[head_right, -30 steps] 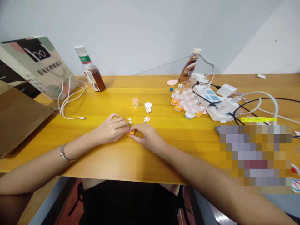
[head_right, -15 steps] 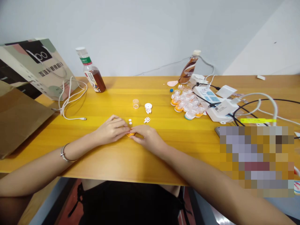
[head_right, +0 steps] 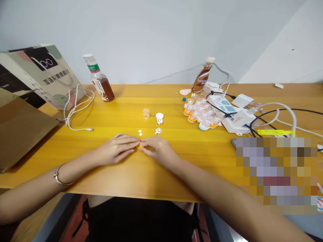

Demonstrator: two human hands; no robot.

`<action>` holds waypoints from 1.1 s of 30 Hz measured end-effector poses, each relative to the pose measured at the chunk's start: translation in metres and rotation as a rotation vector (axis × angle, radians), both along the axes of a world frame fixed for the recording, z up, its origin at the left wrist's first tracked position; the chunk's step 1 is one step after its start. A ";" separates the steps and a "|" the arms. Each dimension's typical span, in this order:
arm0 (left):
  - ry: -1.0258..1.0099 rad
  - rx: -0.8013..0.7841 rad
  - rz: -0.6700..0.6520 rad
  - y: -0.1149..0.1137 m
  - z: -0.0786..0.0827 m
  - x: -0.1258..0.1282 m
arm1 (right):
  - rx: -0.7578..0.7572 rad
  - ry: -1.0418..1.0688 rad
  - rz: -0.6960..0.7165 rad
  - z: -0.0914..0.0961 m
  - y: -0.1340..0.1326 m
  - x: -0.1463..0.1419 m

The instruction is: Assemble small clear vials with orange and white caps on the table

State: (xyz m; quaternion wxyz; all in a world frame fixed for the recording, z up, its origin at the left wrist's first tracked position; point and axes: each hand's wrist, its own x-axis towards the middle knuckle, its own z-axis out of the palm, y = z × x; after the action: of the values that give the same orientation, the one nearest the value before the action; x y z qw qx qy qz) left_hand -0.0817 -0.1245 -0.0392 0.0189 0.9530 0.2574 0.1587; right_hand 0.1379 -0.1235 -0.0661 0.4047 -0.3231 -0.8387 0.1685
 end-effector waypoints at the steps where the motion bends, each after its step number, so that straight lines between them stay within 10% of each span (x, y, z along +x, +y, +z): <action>1: 0.006 0.002 -0.002 -0.001 0.000 -0.001 | -0.001 0.000 -0.004 0.000 0.000 0.000; 33: 0.083 0.173 -0.012 -0.008 0.004 0.003 | 0.291 -0.435 0.021 0.012 -0.007 -0.002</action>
State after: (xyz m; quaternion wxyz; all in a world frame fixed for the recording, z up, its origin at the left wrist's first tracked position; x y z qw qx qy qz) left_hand -0.0785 -0.1326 -0.0353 -0.0733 0.9584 0.2373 0.1406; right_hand 0.1361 -0.1308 -0.0538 0.2552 -0.2814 -0.9247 -0.0230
